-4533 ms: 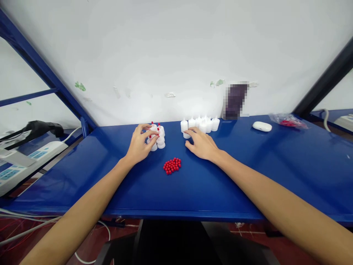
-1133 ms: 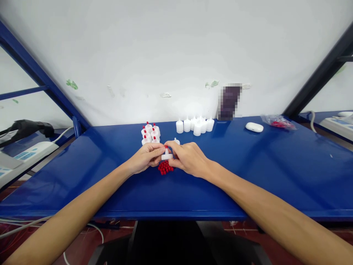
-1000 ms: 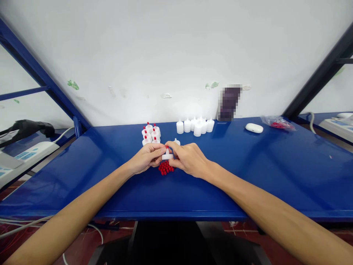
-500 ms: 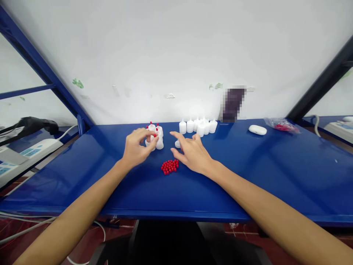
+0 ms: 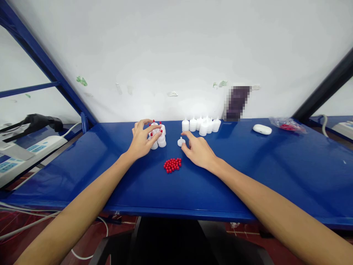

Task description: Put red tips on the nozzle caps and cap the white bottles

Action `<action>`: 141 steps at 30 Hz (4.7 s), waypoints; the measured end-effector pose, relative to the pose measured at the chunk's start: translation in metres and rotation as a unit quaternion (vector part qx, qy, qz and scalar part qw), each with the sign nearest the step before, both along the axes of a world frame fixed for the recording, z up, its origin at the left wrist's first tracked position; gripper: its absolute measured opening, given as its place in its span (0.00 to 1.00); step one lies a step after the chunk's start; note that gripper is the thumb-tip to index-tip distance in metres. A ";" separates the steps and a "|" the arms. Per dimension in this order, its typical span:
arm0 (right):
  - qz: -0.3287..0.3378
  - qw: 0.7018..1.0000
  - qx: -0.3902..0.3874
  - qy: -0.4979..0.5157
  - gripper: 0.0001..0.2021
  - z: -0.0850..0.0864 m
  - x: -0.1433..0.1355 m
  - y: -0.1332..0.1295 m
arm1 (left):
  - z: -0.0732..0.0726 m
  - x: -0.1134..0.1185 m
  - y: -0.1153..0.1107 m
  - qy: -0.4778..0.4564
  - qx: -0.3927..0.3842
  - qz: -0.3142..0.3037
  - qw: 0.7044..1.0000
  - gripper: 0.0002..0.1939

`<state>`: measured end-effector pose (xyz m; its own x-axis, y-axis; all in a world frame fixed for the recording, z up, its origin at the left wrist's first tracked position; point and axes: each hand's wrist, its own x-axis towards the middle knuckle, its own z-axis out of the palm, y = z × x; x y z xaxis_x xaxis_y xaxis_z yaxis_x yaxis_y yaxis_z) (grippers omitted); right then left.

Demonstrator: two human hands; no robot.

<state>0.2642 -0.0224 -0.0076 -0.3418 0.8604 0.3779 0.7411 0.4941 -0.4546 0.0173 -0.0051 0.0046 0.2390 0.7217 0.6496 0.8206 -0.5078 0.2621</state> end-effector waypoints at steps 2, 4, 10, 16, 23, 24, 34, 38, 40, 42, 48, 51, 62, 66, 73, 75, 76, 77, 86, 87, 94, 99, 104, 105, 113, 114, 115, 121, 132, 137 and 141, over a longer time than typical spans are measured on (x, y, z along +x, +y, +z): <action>0.012 0.999 0.039 -0.018 0.19 -0.002 0.001 0.002 | 0.002 0.001 -0.003 -0.013 0.027 -0.016 0.999 0.14; 0.032 0.997 0.071 -0.027 0.20 -0.003 0.002 0.002 | 0.004 0.002 -0.006 -0.011 0.050 -0.029 0.998 0.13; 0.076 0.992 0.075 -0.062 0.21 -0.006 0.002 0.002 | 0.003 0.002 -0.004 0.086 0.034 -0.038 0.995 0.15; 0.090 0.991 0.037 -0.087 0.21 -0.012 0.004 0.005 | 0.000 0.001 0.000 0.068 0.026 -0.055 0.996 0.11; 0.103 0.991 0.053 -0.061 0.22 -0.013 0.004 0.008 | 0.007 0.002 -0.007 0.035 0.074 -0.042 0.996 0.11; 0.103 0.992 0.057 -0.052 0.22 -0.012 0.003 0.008 | 0.009 0.003 -0.011 0.025 0.092 -0.039 0.995 0.10; 0.088 0.988 0.114 0.061 0.15 0.002 0.001 -0.002 | 0.003 0.022 -0.031 0.045 -0.230 -0.262 0.936 0.16; 0.079 0.987 0.120 0.074 0.14 0.002 0.001 -0.002 | 0.002 0.028 -0.034 0.051 -0.218 -0.321 0.920 0.17; 0.073 0.987 0.119 0.080 0.14 0.002 0.001 -0.002 | 0.004 0.029 -0.037 0.071 -0.218 -0.339 0.912 0.17; 0.067 0.987 0.117 0.084 0.13 0.002 0.001 -0.001 | 0.005 0.029 -0.039 0.087 -0.216 -0.343 0.910 0.16; 0.061 0.987 0.117 0.088 0.13 0.001 0.001 -0.001 | 0.005 0.026 -0.036 0.093 -0.200 -0.310 0.925 0.18; 0.064 0.988 0.114 0.087 0.13 0.001 0.001 -0.001 | 0.003 0.024 -0.031 0.092 -0.200 -0.295 0.930 0.18; 0.108 0.989 0.053 0.084 0.10 0.002 -0.002 -0.006 | -0.007 0.023 -0.020 0.017 -0.228 -0.238 0.944 0.07; 0.157 0.982 0.063 0.086 0.04 0.008 -0.003 -0.015 | -0.004 0.027 -0.021 -0.199 -0.346 -0.195 0.896 0.09; 0.205 0.970 0.080 0.098 0.05 0.013 -0.005 -0.024 | 0.002 0.030 -0.022 -0.376 -0.381 -0.231 0.812 0.16; 0.207 0.970 0.082 0.095 0.06 0.012 -0.006 -0.023 | 0.001 0.030 -0.022 -0.375 -0.390 -0.249 0.803 0.17; 0.207 0.971 0.080 0.092 0.06 0.011 -0.006 -0.023 | 0.001 0.030 -0.022 -0.372 -0.395 -0.258 0.799 0.17; 0.206 0.971 0.077 0.090 0.06 0.010 -0.006 -0.023 | 0.000 0.029 -0.022 -0.369 -0.400 -0.265 0.796 0.17; 0.188 0.980 0.037 0.045 0.24 0.011 -0.004 -0.021 | 0.001 0.028 -0.023 -0.385 -0.410 -0.275 0.779 0.18; 0.192 0.980 0.044 0.031 0.23 0.012 -0.004 -0.021 | 0.001 0.029 -0.023 -0.393 -0.411 -0.279 0.774 0.19; 0.199 0.975 0.099 0.015 0.14 0.012 -0.005 -0.019 | -0.001 0.032 -0.025 -0.407 -0.427 -0.298 0.750 0.23; 0.204 0.968 0.124 0.075 0.12 0.008 -0.005 -0.019 | -0.001 0.034 -0.027 -0.392 -0.449 -0.311 0.740 0.22; 0.207 0.956 0.191 0.080 0.11 0.009 -0.010 -0.023 | -0.004 0.036 -0.028 -0.379 -0.489 -0.337 0.710 0.21; 0.208 0.955 0.198 0.078 0.11 0.009 -0.011 -0.024 | -0.005 0.036 -0.028 -0.382 -0.490 -0.336 0.708 0.21; 0.192 0.959 0.181 0.101 0.11 0.008 -0.013 -0.024 | -0.005 0.037 -0.027 -0.398 -0.481 -0.340 0.703 0.21; 0.192 0.961 0.173 0.099 0.12 0.007 -0.013 -0.023 | -0.003 0.037 -0.026 -0.398 -0.471 -0.336 0.712 0.20; 0.192 0.964 0.161 0.089 0.13 0.007 -0.012 -0.022 | -0.002 0.036 -0.026 -0.394 -0.456 -0.330 0.726 0.20; 0.151 0.984 0.091 0.033 0.21 0.011 0.007 -0.007 | 0.018 0.015 -0.026 -0.195 -0.251 -0.230 0.920 0.11; -0.095 0.930 0.132 0.329 0.21 0.002 0.042 0.031 | 0.015 -0.014 -0.015 0.167 0.018 -0.185 0.968 0.09; -0.131 0.951 0.096 0.265 0.16 -0.001 0.048 0.036 | 0.018 -0.021 -0.014 0.198 0.027 -0.137 0.970 0.07; -0.164 0.970 0.067 0.167 0.18 -0.008 0.044 0.040 | 0.019 -0.023 -0.013 0.180 0.041 -0.133 0.974 0.07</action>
